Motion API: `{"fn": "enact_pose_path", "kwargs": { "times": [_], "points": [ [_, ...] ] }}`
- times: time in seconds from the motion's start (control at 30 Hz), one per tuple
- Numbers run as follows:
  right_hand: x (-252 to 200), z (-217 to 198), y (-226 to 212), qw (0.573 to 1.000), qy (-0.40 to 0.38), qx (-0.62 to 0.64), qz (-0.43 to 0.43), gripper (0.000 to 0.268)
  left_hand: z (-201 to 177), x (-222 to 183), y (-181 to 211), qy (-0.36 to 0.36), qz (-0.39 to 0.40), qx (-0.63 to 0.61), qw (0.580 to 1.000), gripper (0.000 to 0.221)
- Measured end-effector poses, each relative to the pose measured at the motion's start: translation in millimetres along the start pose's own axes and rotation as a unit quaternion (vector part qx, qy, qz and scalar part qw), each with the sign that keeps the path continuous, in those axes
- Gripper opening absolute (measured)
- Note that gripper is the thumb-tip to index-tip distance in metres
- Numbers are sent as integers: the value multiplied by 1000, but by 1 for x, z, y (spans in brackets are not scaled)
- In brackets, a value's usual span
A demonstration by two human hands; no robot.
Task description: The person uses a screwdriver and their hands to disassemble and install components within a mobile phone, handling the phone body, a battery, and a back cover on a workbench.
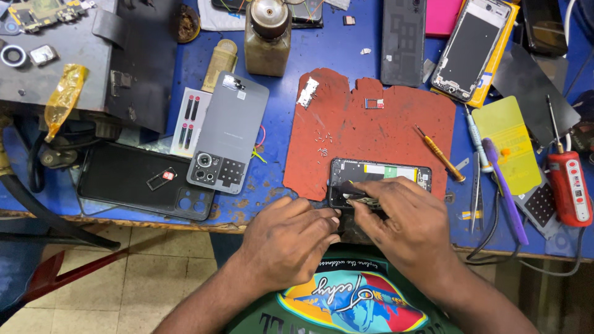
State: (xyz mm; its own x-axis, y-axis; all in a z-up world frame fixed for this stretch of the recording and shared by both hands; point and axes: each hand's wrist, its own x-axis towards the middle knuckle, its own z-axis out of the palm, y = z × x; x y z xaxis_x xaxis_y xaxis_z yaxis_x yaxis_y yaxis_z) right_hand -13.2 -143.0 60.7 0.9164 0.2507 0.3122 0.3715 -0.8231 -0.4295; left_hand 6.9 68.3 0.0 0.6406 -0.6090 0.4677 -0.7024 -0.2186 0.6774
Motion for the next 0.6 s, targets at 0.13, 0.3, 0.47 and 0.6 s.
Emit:
{"fn": "enact_pose_path", "kwargs": {
  "times": [0.13,0.3,0.47,0.6],
  "points": [
    [-4,-2,-2,1000,-6,12,-5,29,0,0,0,3,4,3,1000,23],
    [-9,-4,-2,999,-21,24,-2,28,0,0,0,2,4,3,1000,22],
    [-11,-5,2,999,-30,35,5,29,-1,1,1,2,5,-1,1000,21],
    [-12,-5,4,999,-31,37,4,31,0,1,1,5,3,0,1000,20]
  ]
}}
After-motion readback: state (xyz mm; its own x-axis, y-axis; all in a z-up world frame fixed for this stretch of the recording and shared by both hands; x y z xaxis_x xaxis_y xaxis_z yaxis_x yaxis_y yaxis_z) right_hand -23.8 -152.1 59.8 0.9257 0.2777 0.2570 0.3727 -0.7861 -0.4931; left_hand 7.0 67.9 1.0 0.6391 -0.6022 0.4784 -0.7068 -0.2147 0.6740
